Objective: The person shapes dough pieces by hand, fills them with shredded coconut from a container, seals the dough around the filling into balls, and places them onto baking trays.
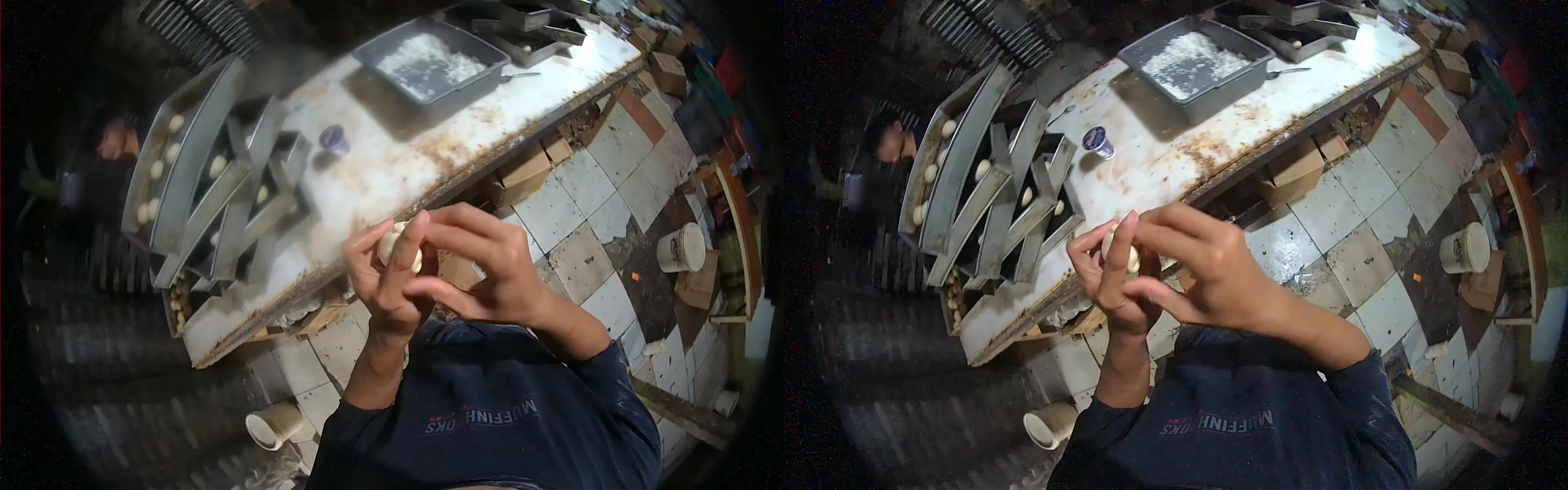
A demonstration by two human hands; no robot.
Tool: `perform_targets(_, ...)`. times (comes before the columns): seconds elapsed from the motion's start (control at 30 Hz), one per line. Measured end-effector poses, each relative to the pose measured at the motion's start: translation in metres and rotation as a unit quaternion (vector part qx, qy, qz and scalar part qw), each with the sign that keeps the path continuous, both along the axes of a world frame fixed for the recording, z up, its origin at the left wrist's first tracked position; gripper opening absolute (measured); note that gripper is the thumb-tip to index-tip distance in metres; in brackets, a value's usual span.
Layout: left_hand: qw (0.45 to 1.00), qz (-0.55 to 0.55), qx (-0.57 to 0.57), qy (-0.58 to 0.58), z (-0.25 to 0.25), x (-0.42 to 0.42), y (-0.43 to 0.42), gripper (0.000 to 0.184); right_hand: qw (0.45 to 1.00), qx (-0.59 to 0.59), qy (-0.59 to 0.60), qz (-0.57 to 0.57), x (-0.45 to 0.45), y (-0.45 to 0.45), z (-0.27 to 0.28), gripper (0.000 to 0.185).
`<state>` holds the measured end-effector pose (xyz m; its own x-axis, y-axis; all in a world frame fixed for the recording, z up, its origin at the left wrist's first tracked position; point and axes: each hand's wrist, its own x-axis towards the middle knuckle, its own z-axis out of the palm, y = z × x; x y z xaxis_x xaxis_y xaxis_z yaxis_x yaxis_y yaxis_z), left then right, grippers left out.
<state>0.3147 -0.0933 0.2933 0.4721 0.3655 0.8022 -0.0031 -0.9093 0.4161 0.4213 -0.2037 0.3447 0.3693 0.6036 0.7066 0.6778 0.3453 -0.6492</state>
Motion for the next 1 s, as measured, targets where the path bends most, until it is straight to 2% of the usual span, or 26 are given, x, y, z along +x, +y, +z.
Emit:
perform_targets(0.1,0.994,-0.054,-0.071,-0.067,0.008,-0.032,0.006,0.073,0.997,0.031,-0.068,0.021,-0.025,0.014,0.001,0.028)
perform_targets(0.13,0.946,-0.168,-0.238,-0.143,0.015,-0.043,0.000,0.073,0.995,0.051,-0.070,0.042,-0.034,0.020,0.004,0.028)
perform_targets(0.2,0.844,-0.315,-0.390,-0.191,0.011,-0.083,0.014,0.064,0.992,0.066,-0.063,0.083,-0.056,0.032,0.021,0.027)
perform_targets(0.27,0.862,-0.297,-0.353,-0.212,0.014,-0.113,0.028,0.051,0.981,-0.058,0.090,0.164,-0.083,0.040,0.038,0.027)
perform_targets(0.33,0.914,-0.278,-0.233,-0.183,0.009,-0.149,0.051,0.048,0.966,-0.096,0.138,0.198,-0.117,0.062,0.040,0.025)
perform_targets(0.37,0.942,-0.245,-0.174,-0.152,0.017,-0.170,0.063,0.040,0.965,-0.071,0.111,0.227,-0.132,0.074,0.032,0.024)
perform_targets(0.4,0.945,-0.231,-0.173,-0.154,0.022,-0.187,0.067,0.040,0.963,-0.044,0.085,0.254,-0.146,0.087,0.024,0.023)
perform_targets(0.43,0.943,-0.191,-0.180,-0.203,0.026,-0.201,0.070,0.033,0.957,-0.002,0.101,0.272,-0.168,0.100,0.014,0.019)
perform_targets(0.47,0.937,-0.152,-0.185,-0.254,0.028,-0.214,0.076,0.029,0.951,0.052,0.074,0.295,-0.187,0.114,0.012,0.023)
perform_targets(0.5,0.923,-0.136,-0.198,-0.301,0.028,-0.228,0.081,0.036,0.961,0.040,0.043,0.270,-0.209,0.119,0.017,0.025)
perform_targets(0.53,0.939,-0.044,-0.176,-0.291,0.026,-0.247,0.088,0.044,0.969,0.028,0.010,0.243,-0.232,0.123,0.022,0.028)
perform_targets(0.57,0.921,-0.073,-0.212,-0.319,0.030,-0.257,0.086,0.051,0.971,0.090,-0.043,0.217,-0.250,0.135,0.008,0.032)
perform_targets(0.63,0.897,-0.104,-0.250,-0.350,0.033,-0.275,0.091,0.057,0.963,0.103,-0.019,0.248,-0.266,0.144,0.007,0.028)
perform_targets(0.7,0.922,-0.179,-0.244,-0.241,0.027,-0.291,0.110,0.095,0.942,0.111,0.065,0.309,-0.276,0.152,0.001,0.024)
perform_targets(0.73,0.924,-0.190,-0.247,-0.221,0.028,-0.293,0.115,0.087,0.943,0.109,0.060,0.309,-0.281,0.159,0.000,0.024)
perform_targets(0.8,0.935,-0.223,-0.181,-0.208,0.023,-0.294,0.135,0.059,0.918,0.004,0.117,0.379,-0.287,0.172,-0.001,0.019)
perform_targets(0.83,0.945,-0.182,-0.130,-0.239,0.025,-0.289,0.144,0.040,0.914,-0.090,0.092,0.385,-0.278,0.171,-0.002,0.016)
perform_targets(0.87,0.943,-0.182,-0.127,-0.248,0.024,-0.290,0.149,0.040,0.915,-0.093,0.083,0.385,-0.272,0.177,0.001,0.016)
perform_targets(0.93,0.932,-0.121,-0.241,-0.241,0.019,-0.295,0.153,0.034,0.949,-0.102,-0.083,0.287,-0.259,0.189,0.013,0.017)
perform_targets(0.97,0.937,-0.086,-0.264,-0.214,0.017,-0.292,0.159,0.029,0.959,-0.113,-0.083,0.245,-0.253,0.188,0.014,0.021)
perform_targets(1.0,0.940,0.129,-0.304,0.085,0.025,-0.300,0.152,0.020,0.972,-0.084,-0.108,0.193,-0.247,0.190,0.017,0.024)
